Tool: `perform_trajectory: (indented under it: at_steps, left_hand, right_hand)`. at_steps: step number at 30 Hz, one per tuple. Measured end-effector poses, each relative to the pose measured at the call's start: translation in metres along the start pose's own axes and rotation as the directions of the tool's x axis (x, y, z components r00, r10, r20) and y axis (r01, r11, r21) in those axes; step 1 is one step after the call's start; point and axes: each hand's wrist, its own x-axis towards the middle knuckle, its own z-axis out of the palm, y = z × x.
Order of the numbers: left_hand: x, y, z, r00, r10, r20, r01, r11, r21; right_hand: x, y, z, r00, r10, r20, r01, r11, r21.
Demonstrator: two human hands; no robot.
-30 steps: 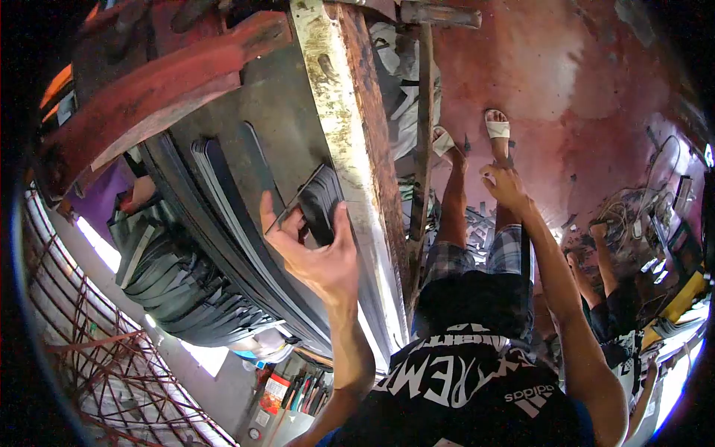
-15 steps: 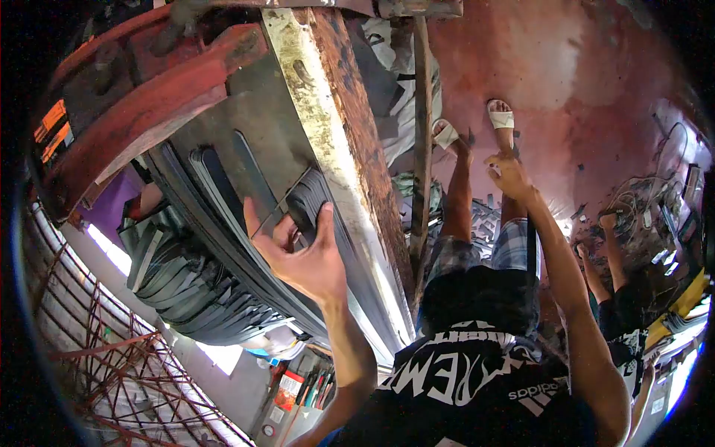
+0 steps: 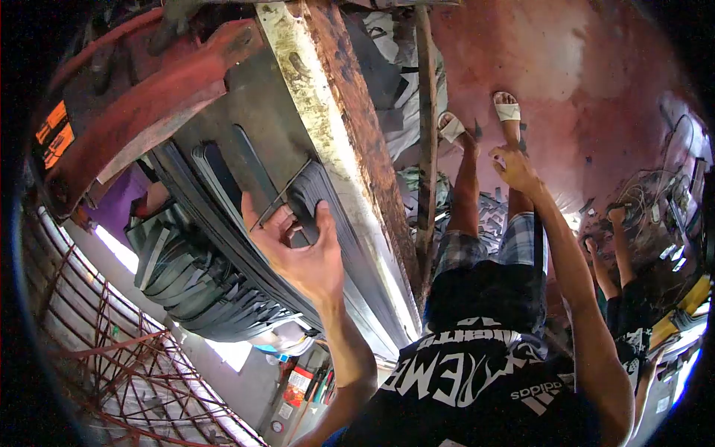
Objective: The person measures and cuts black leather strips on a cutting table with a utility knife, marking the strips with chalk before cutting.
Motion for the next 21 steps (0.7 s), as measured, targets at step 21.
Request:
perform_trajectory:
  at_steps: [21]
  left_hand:
    - [-0.002, -0.014, -0.001, 0.999, 0.047, -0.028, -0.047, 0.999, 0.0]
  right_hand:
    - [-0.001, 0.021, 0.01, 0.998, 0.061, -0.016, -0.06, 0.997, 0.057]
